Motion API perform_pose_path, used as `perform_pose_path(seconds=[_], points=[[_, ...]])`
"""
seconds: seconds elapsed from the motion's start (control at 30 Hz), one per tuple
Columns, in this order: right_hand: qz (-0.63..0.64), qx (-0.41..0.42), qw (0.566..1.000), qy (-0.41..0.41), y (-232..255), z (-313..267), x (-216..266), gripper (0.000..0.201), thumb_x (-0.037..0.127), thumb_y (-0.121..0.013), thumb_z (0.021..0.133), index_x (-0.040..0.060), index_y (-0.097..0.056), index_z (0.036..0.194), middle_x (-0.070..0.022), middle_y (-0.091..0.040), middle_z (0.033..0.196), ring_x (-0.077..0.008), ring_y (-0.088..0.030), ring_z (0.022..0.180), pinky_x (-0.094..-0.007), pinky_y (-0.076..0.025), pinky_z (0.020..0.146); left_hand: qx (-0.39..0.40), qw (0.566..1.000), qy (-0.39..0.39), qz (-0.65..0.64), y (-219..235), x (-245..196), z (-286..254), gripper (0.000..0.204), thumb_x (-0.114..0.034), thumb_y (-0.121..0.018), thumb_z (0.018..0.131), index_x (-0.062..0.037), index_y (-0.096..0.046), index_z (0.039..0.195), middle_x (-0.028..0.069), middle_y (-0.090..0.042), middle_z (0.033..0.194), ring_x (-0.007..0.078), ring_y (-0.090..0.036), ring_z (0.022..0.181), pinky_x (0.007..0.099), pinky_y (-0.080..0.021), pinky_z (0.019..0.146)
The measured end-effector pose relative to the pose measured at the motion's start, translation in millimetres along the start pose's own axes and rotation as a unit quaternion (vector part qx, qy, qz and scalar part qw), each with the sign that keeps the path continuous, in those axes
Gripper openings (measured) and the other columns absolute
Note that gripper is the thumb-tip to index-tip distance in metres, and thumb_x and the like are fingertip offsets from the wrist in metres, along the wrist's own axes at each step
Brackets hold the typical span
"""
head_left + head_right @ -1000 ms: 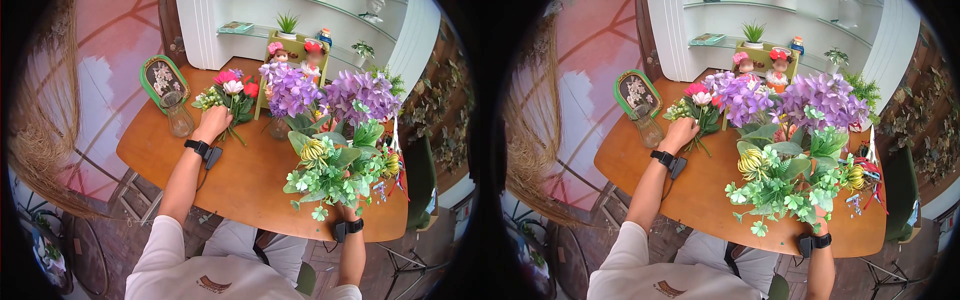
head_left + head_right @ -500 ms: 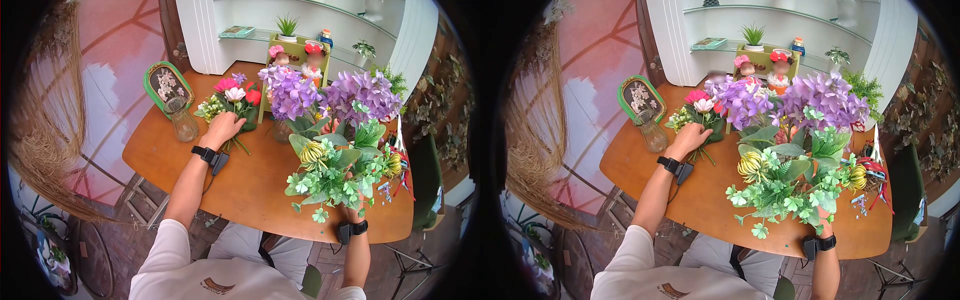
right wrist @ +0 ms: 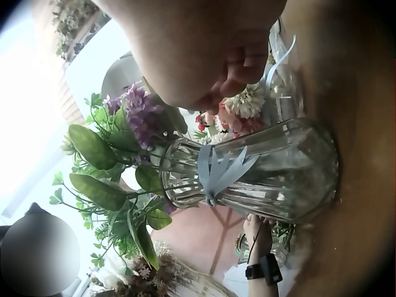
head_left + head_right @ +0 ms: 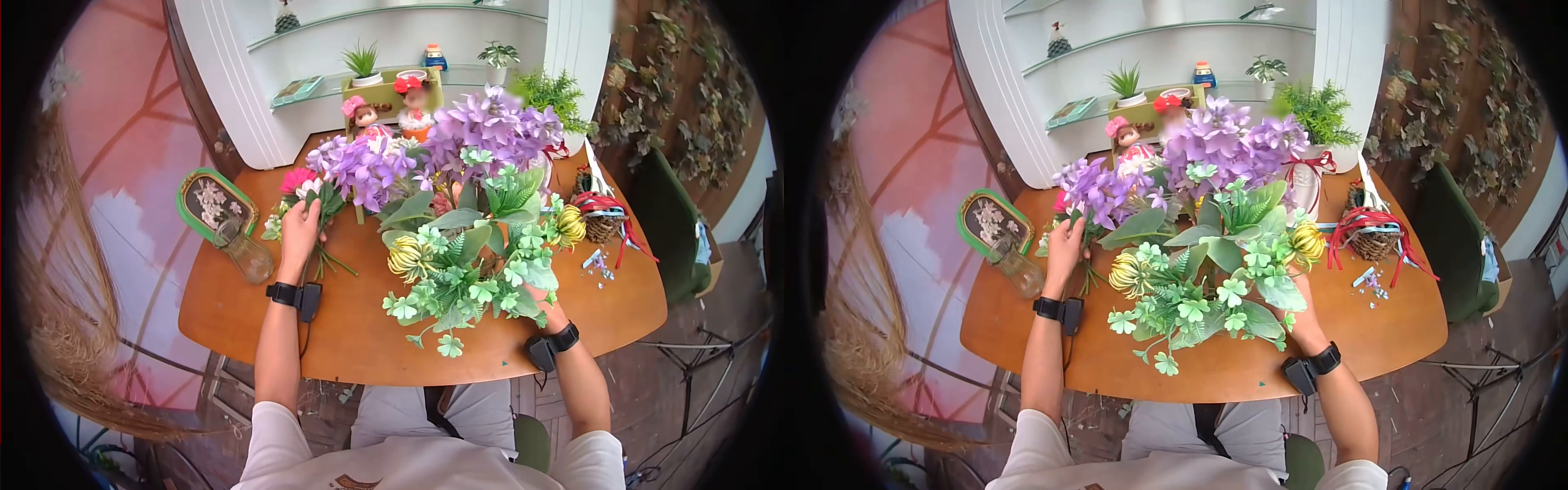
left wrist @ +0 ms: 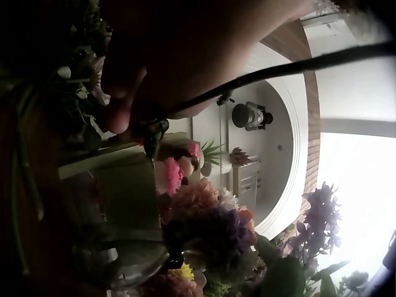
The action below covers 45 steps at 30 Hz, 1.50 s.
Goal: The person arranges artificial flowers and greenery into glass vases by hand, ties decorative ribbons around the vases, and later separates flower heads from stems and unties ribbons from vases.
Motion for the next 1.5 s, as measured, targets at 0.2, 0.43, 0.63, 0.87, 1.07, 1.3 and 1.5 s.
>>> perform_pose_path(seconds=[0.2,0.43,0.63,0.87,1.07,1.3,1.5], points=[[0.015,0.0,0.998,-0.054,-4.0,-6.3,22.8,0.027,-0.001,-0.061,0.086,-0.0008,-0.066,0.112,-0.0009,-0.067,0.093,-0.0098,-0.059,0.083,-0.027,-0.049,0.074,0.005,0.957,0.03,-0.287,5.9,-1.9,3.3,0.022,-0.027,-0.058,0.104,-0.0052,-0.061,0.102,0.0041,-0.068,0.081,0.0144,-0.071,0.068,0.0234,-0.047,0.052],[-0.04,0.021,0.995,-0.086,-3.2,-9.2,8.5,0.018,0.007,-0.068,0.088,-0.0021,-0.065,0.103,-0.0034,-0.068,0.091,-0.0121,-0.061,0.083,-0.0297,-0.05,0.075,0.015,0.925,0.031,-0.379,3.4,-0.8,-3.8,0.019,-0.02,-0.064,0.101,-0.008,-0.058,0.114,0.002,-0.071,0.105,0.012,-0.07,0.089,0.0247,-0.053,0.073],[-0.131,-0.065,0.989,-0.007,29.5,-23.1,-65.5,0.023,0.009,-0.067,0.093,-0.0027,-0.061,0.111,-0.0034,-0.067,0.091,-0.0139,-0.063,0.084,-0.029,-0.051,0.074,-0.024,0.953,0.023,-0.301,3.1,16.7,-0.9,0.022,-0.015,-0.067,0.098,-0.0077,-0.058,0.116,0.0012,-0.07,0.107,0.0068,-0.066,0.09,0.0228,-0.053,0.071],[-0.1,-0.042,0.994,-0.005,36.4,-23.3,-71.5,0.023,0.01,-0.066,0.094,-0.0022,-0.061,0.112,-0.0027,-0.067,0.09,-0.0129,-0.062,0.083,-0.0279,-0.051,0.072,0.058,0.986,0.053,-0.144,-30.1,32.9,-11.3,0.043,-0.024,-0.071,0.094,0.006,-0.057,0.121,0.0054,-0.065,0.078,0.0096,-0.055,0.051,0.0251,-0.045,0.045],[-0.07,-0.046,0.996,-0.007,63.5,-40.7,-78.2,0.022,0.011,-0.065,0.095,-0.0018,-0.061,0.112,-0.002,-0.066,0.09,-0.0119,-0.061,0.081,-0.0268,-0.05,0.071,0.12,0.984,-0.052,0.122,-42.9,14.0,-22.5,0.057,-0.032,-0.079,0.085,0.0039,-0.062,0.126,0.0058,-0.061,0.072,0.0128,-0.062,0.059,0.032,-0.048,0.056],[-0.039,-0.07,0.997,-0.023,68.4,-33.3,-70.9,0.021,0.012,-0.065,0.096,-0.0012,-0.061,0.113,-0.0012,-0.065,0.089,-0.0108,-0.06,0.08,-0.0255,-0.049,0.069,0.144,0.988,0.049,-0.01,-48.3,19.9,-28.0,0.056,-0.02,-0.073,0.088,-0.0036,-0.051,0.136,0.0055,-0.062,0.074,0.0111,-0.06,0.054,0.0288,-0.044,0.045],[-0.011,-0.112,0.993,-0.023,73.6,-16.6,-51.9,0.021,0.012,-0.064,0.097,-0.0008,-0.061,0.113,-0.0005,-0.065,0.089,-0.0098,-0.06,0.079,-0.0244,-0.049,0.068,0.029,0.978,0.009,-0.209,-34.1,7.0,-18.3,0.053,-0.018,-0.072,0.09,-0.001,-0.049,0.135,0.0047,-0.066,0.081,0.0094,-0.06,0.061,0.0272,-0.047,0.051]])
Point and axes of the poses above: each hand's wrist, its own z-axis towards the middle knuckle, its own y-axis out of the back of the hand, x = y × z, the point moved 8 cm from there along z, towards the middle knuckle
